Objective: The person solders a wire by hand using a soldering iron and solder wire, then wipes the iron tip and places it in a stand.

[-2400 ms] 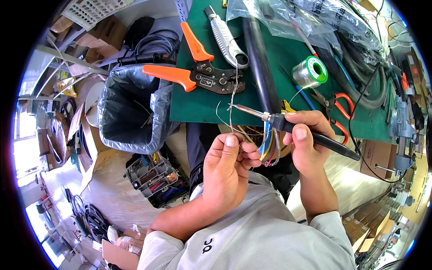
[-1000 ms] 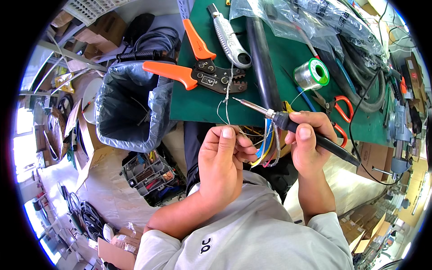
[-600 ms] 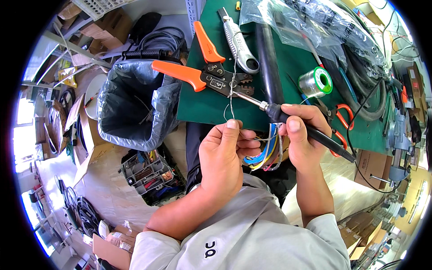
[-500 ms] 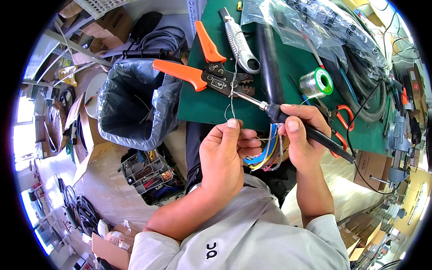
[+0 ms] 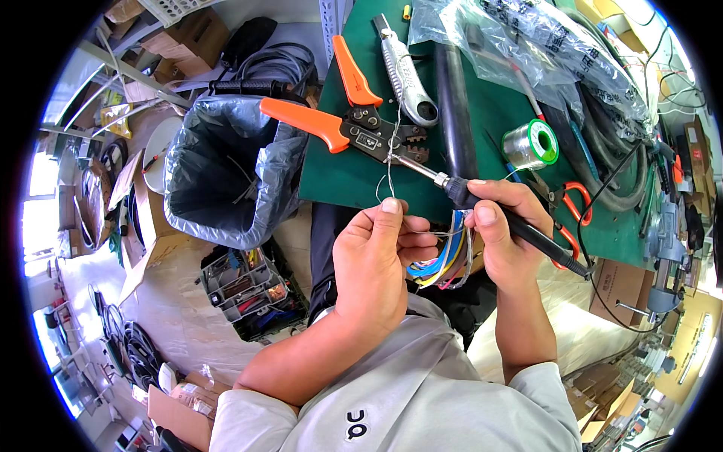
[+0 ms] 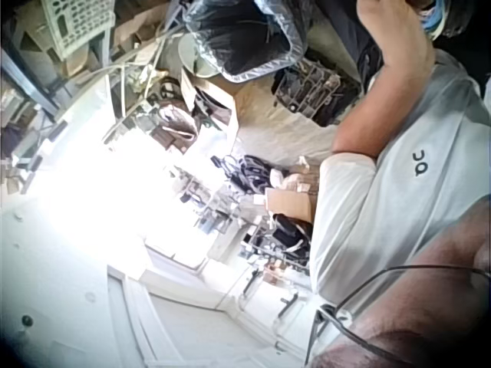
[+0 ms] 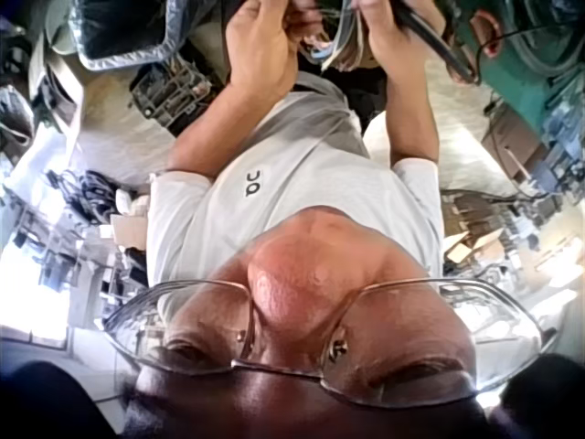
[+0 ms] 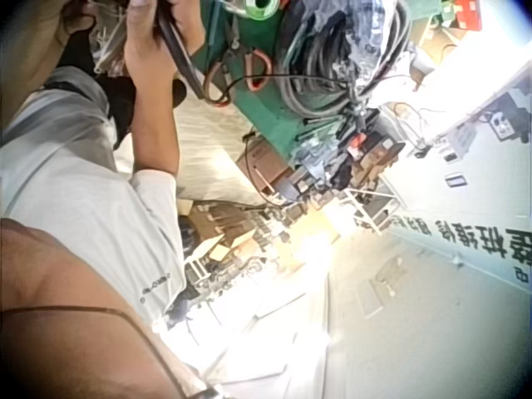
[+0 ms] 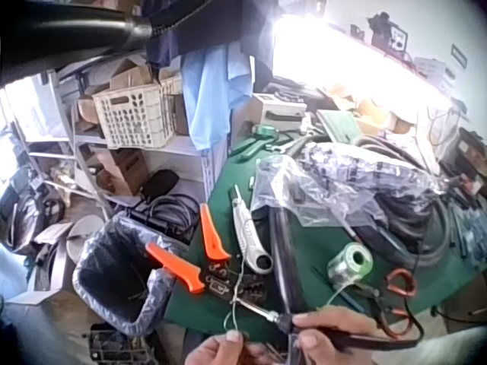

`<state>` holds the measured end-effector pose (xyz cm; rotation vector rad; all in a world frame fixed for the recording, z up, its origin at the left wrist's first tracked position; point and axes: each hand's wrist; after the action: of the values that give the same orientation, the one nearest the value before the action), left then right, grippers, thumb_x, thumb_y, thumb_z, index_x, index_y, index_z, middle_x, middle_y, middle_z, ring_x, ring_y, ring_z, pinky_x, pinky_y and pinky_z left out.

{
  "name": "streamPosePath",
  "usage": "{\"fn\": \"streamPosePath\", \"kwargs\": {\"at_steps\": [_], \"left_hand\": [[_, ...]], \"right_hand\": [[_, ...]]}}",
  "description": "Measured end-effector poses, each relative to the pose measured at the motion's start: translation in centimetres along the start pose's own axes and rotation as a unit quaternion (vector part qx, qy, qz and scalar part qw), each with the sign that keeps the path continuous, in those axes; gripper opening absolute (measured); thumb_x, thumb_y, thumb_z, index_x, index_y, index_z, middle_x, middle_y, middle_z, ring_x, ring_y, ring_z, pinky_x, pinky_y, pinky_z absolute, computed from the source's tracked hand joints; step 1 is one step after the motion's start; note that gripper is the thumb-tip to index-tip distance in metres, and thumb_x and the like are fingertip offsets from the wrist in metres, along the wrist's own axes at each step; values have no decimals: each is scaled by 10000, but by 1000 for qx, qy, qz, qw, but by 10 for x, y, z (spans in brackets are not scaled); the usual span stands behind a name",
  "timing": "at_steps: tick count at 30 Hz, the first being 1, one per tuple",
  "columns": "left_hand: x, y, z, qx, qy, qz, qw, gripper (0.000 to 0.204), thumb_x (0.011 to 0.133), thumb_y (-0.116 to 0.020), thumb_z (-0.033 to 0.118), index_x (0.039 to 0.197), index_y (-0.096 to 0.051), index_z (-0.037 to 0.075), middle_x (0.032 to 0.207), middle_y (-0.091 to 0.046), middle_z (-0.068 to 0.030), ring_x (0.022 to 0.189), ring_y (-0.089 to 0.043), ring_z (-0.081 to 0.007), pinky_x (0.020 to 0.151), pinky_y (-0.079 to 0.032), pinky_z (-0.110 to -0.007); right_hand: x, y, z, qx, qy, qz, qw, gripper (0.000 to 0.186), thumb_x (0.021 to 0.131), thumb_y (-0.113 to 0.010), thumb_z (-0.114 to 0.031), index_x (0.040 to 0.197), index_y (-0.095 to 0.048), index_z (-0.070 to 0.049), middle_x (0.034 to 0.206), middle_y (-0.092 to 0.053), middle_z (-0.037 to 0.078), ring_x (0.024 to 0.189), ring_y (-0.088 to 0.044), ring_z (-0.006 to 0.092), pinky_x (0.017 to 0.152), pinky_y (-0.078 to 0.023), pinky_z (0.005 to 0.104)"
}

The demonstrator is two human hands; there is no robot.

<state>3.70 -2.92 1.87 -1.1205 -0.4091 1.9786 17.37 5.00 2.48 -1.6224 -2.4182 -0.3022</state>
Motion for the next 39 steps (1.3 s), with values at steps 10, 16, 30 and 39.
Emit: {"fn": "streamPosePath", "kwargs": {"at_steps": [10,16,30,39], "left_hand": [[1,-1,0,-2,7,9,1000,236,1000,-538,242,1013,-583,11,850,-645,-73,703,-643,-147,631,-556,-269],[0,-2,1,-8,4,5,1000,234,999,-537,243,1010,-584,14,852,-646,-71,708,-644,-149,645,-558,-270],[0,-1,1,-6,5,2,1000,234,999,-540,244,1012,-578,14,850,-643,-74,706,-639,-144,642,-558,-269],[0,-3,1,-5,4,7,1000,231,996,-544,244,1008,-577,16,847,-646,-76,703,-643,-146,633,-558,-266]], "right_hand": [[1,2,-1,-15,4,-10,1000,192,873,-691,-55,1037,-669,42,864,-658,74,738,-576,84,656,-446,199],[2,0,0,-1,11,-12,1000,178,875,-678,-29,1036,-668,46,865,-662,88,739,-587,94,656,-455,208],[3,1,3,-28,33,-23,999,177,864,-684,-18,1030,-673,42,825,-649,85,703,-574,99,617,-436,213],[1,2,4,-13,28,-15,999,172,871,-682,-32,1027,-676,38,818,-645,74,685,-557,86,602,-422,205]]}}
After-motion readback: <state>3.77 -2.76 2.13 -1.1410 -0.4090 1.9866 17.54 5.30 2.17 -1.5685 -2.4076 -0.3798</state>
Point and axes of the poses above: each hand's wrist, its own x-axis towards the middle knuckle, its own y-axis out of the back of the hand, z = x × y
